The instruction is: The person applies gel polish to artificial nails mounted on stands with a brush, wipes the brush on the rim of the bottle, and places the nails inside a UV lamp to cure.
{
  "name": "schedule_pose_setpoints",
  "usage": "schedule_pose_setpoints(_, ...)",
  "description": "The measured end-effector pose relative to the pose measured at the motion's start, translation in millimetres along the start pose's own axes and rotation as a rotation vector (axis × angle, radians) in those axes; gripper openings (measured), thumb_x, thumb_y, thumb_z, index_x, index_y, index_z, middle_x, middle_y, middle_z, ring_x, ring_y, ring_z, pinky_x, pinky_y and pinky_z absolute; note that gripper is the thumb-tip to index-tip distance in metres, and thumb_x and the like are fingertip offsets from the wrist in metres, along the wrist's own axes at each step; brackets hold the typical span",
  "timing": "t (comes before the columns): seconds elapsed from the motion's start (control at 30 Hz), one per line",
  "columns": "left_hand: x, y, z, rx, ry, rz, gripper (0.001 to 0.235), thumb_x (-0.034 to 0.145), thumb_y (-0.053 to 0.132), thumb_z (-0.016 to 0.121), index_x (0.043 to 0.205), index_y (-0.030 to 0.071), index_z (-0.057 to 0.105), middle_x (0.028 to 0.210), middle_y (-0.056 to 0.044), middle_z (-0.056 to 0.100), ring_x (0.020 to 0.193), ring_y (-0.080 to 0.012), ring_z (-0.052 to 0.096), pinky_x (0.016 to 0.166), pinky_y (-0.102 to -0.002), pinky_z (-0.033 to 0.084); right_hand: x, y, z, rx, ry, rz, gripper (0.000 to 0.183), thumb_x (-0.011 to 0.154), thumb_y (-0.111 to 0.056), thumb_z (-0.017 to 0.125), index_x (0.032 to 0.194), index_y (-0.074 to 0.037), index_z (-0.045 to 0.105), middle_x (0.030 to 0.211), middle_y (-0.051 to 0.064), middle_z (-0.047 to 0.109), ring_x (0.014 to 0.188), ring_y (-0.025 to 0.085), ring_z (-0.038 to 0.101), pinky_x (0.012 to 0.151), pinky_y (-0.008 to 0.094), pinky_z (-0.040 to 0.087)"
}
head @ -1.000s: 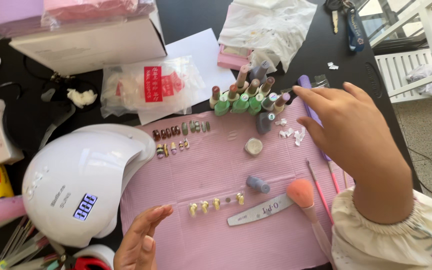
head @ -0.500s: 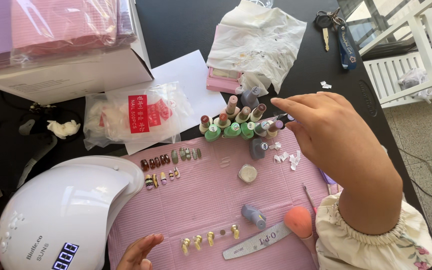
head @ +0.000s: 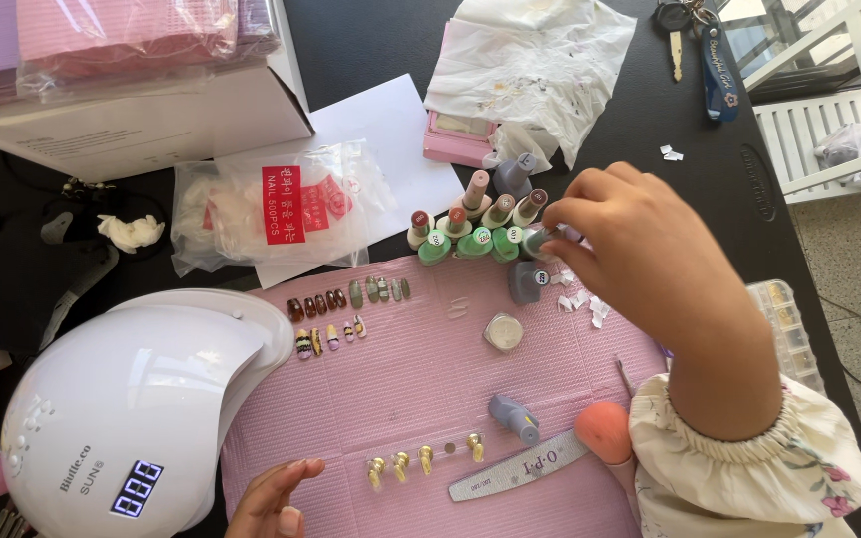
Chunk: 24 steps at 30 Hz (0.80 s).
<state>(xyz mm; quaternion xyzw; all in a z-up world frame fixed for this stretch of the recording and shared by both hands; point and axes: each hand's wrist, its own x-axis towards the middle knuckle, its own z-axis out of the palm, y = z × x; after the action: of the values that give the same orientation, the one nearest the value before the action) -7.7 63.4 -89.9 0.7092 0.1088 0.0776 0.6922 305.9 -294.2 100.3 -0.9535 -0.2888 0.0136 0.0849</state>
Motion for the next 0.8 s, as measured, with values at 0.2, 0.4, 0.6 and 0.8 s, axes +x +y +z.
schedule_pose_setpoints(0.2,10.3,15.5,11.7,0.200,0.089,0.256,0.042,0.099,0.032,0.057,0.122,-0.003,0.066,0.116,-0.017,0.073,0.106,-0.0229,0.078,0.099,-0.029,0.062,-16.3,-7.0,-31.3,0.161,0.194,-0.046,0.020,0.091,-0.017,0.079,0.102,-0.002,0.072,0.102,0.010,0.074,0.085,0.030,0.065,0.083,0.043,0.049)
schedule_pose_setpoints(0.4,38.8,109.1,61.4,0.537,0.114,0.532,0.036,0.098,0.037,0.054,0.108,0.006,0.070,0.105,-0.006,0.076,0.097,-0.0177,0.077,0.095,-0.031,0.062,-32.2,-30.7,-45.8,0.496,0.399,0.017,0.028,0.090,0.001,0.084,0.089,-0.001,0.056,0.094,0.009,0.076,0.079,0.012,0.068,0.076,0.023,0.056)
schedule_pose_setpoints(0.6,48.3,187.7,78.6,0.661,0.005,0.527,0.030,0.094,0.030,0.062,0.118,0.011,0.067,0.116,-0.003,0.073,0.110,-0.0204,0.075,0.102,-0.038,0.063,-31.7,-44.2,-40.7,0.527,0.524,0.007,0.019,0.102,0.008,0.084,0.109,0.014,0.066,0.098,0.020,0.074,0.086,0.019,0.070,0.078,0.026,0.058)
schedule_pose_setpoints(0.8,56.1,195.0,91.3,0.615,0.105,0.515,0.026,0.094,0.025,0.063,0.112,0.007,0.071,0.110,-0.007,0.075,0.102,-0.0215,0.075,0.094,-0.035,0.063,-32.1,-24.1,-39.0,0.246,0.401,-0.122,0.016,0.101,-0.002,0.083,0.116,-0.001,0.078,0.103,0.009,0.078,0.064,0.013,0.059,0.068,0.027,0.050)
